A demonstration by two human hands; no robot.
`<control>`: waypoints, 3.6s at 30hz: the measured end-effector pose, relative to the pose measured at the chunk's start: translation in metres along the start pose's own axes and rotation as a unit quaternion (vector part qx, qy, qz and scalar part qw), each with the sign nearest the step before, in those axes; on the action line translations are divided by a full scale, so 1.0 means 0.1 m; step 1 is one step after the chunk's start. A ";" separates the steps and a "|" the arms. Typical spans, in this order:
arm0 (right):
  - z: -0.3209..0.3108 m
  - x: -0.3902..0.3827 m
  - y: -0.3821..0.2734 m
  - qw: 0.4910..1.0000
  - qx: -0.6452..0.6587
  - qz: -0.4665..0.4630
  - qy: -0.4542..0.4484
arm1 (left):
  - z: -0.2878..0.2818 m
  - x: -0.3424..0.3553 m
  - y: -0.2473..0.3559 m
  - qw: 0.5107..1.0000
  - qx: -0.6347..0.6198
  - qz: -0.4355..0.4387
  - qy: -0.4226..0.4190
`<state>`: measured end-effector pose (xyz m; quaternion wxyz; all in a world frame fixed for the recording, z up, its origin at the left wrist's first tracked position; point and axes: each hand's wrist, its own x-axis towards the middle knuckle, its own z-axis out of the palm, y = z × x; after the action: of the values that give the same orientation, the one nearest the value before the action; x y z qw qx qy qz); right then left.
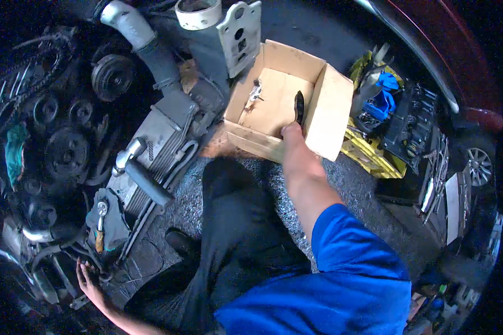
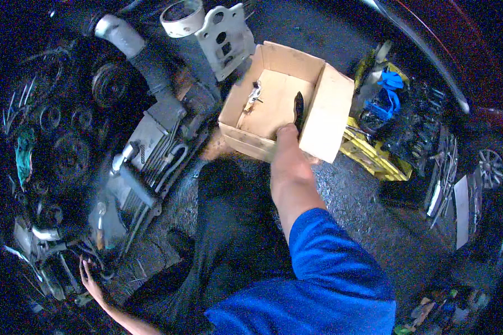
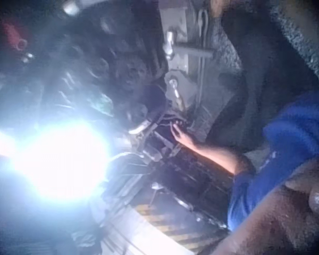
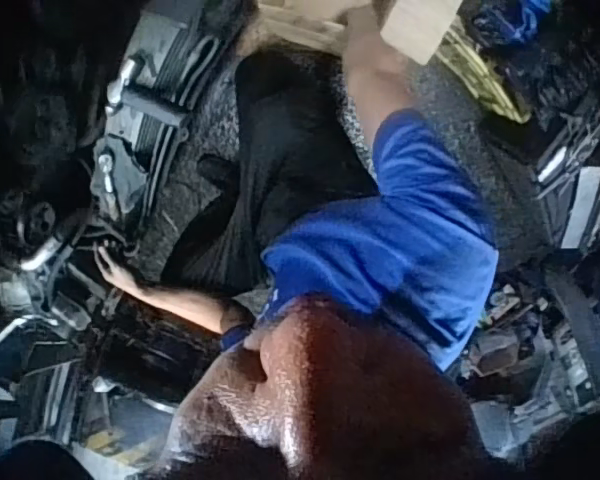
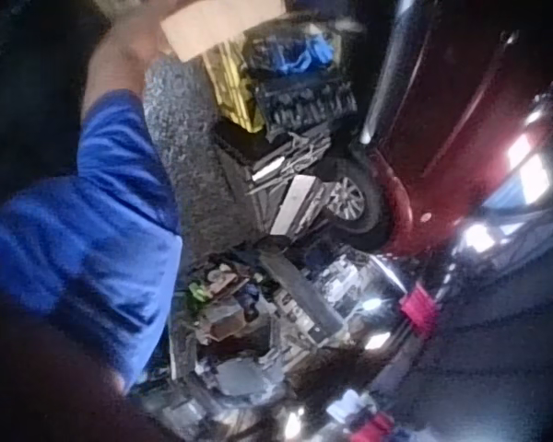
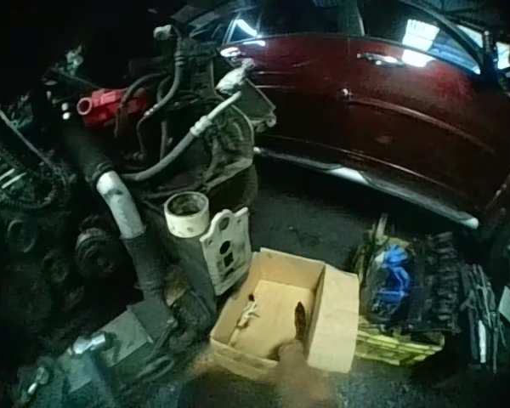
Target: The person removes components from a car engine, including a timing chain and a guide, and places them into a cardboard box. They then use a socket wrench and a hammer on the engine parts before handling a large metallic assembly.
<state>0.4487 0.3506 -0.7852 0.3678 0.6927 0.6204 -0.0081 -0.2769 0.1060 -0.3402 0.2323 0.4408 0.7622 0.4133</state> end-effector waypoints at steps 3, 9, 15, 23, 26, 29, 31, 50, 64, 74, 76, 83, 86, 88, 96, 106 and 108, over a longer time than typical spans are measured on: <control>-0.26 -0.10 -0.08 0.946 0.302 0.041 -0.109 | -0.05 0.05 0.01 1.000 0.011 0.008 0.001; -0.66 -0.29 0.07 0.826 0.513 0.213 -0.094 | -0.03 0.18 -0.07 1.000 -0.017 0.005 -0.004; -1.81 -0.83 -0.17 0.622 0.734 0.270 0.007 | 0.07 0.14 0.07 0.999 0.020 0.039 0.010; -2.05 -1.59 -0.49 0.282 0.928 0.127 0.208 | 0.00 0.20 0.00 0.999 -0.027 0.021 0.015; -1.68 -1.32 0.09 0.588 0.758 0.145 0.241 | 0.01 0.17 0.02 0.999 -0.037 0.015 0.012; -1.47 -1.03 0.43 0.832 0.516 0.123 0.165 | -0.05 0.13 0.03 0.999 -0.037 0.008 0.020; -1.35 -0.82 0.56 0.905 0.413 0.042 0.094 | -0.04 0.09 0.02 0.999 -0.041 0.004 0.022; -0.80 -0.12 0.44 0.960 0.019 -0.273 -0.054 | -0.22 -0.11 -0.08 0.999 0.043 -0.013 0.020; -1.25 -0.08 0.23 0.922 0.307 -0.219 0.087 | -0.17 -0.07 -0.02 0.993 0.115 0.028 0.023; -1.21 0.16 -0.16 0.907 0.380 -0.171 0.059 | -0.26 -0.19 -0.16 0.997 0.062 -0.007 0.044; -1.24 0.15 -0.22 0.902 0.391 -0.171 0.065 | -0.25 -0.21 -0.15 0.997 0.062 -0.007 0.040; -1.18 0.09 -0.23 0.914 0.348 -0.175 0.112 | -0.14 -0.19 -0.11 0.998 0.050 -0.014 0.038; -1.30 0.07 -0.35 0.916 0.338 -0.197 0.085 | -0.22 -0.19 -0.07 0.997 0.048 -0.027 0.051; -1.23 0.14 -0.31 0.916 0.339 -0.203 0.077 | -0.18 -0.18 -0.04 0.998 0.014 -0.025 0.047; -0.90 0.39 -0.16 0.892 0.369 -0.237 -0.108 | -0.11 -0.17 0.02 0.998 0.043 -0.022 0.028; -1.05 0.28 -0.51 0.890 0.356 -0.282 -0.026 | -0.10 -0.26 0.23 0.993 0.071 -0.007 0.094; -1.05 0.46 0.66 0.892 0.382 -0.225 0.085 | 0.28 -0.01 0.22 0.997 0.022 0.012 0.074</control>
<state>0.4693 0.4473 -0.6971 0.0090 0.6195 0.7377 -0.2682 -0.2458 0.1228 -0.3368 0.1608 0.4229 0.7812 0.4302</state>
